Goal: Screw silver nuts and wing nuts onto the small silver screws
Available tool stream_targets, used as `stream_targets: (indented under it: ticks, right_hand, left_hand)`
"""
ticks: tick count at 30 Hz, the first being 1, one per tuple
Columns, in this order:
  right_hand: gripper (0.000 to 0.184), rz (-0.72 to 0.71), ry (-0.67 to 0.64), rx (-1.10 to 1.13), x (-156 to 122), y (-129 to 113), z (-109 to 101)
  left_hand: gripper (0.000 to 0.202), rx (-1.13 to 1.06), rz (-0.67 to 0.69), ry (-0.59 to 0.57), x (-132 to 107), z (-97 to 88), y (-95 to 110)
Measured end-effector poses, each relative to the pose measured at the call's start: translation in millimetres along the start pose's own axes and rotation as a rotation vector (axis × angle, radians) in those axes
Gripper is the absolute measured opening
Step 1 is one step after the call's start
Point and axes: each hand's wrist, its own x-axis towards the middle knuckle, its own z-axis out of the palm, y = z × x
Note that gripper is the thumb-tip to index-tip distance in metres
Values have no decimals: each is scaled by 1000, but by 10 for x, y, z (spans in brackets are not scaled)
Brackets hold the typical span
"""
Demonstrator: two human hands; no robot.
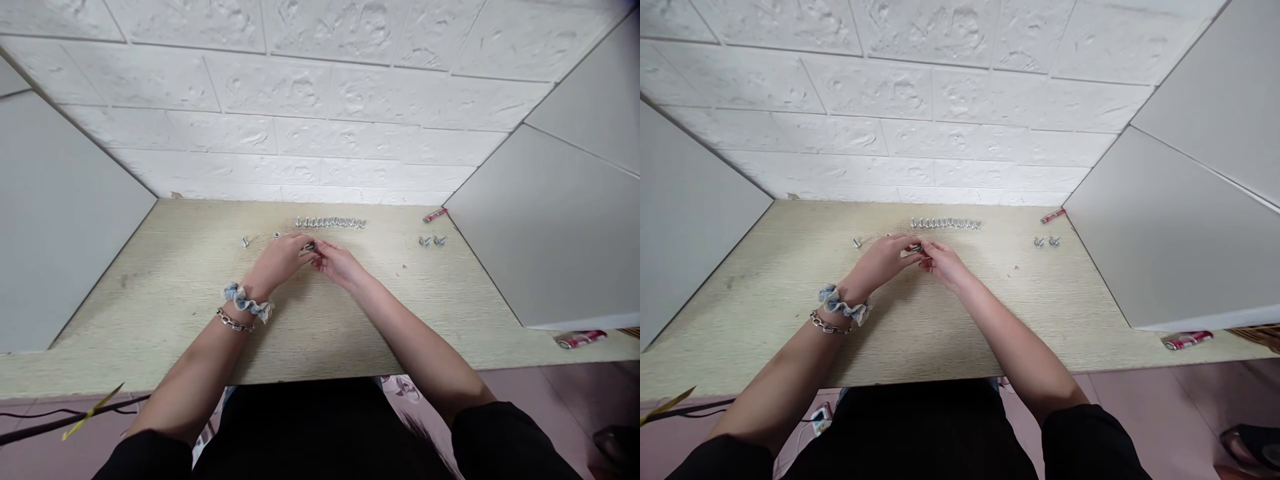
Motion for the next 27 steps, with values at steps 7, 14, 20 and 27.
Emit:
stream_targets:
  ticks: [7,14,20,27]
  right_hand:
    - [22,-18,-6,-28,27,21,-42]
    - [24,4,8,-79,22,-10,-47]
    - [20,8,133,7,72,-5,-87]
    - [24,55,140,45,80,-33,-101]
  left_hand:
    - [20,-126,-103,44,10,-2,50]
    - [17,-284,-213,127,15,-32,39]
    - [22,-148,-286,100,-29,-295,-82]
    - [19,276,-448,-258,-108,-595,-329]
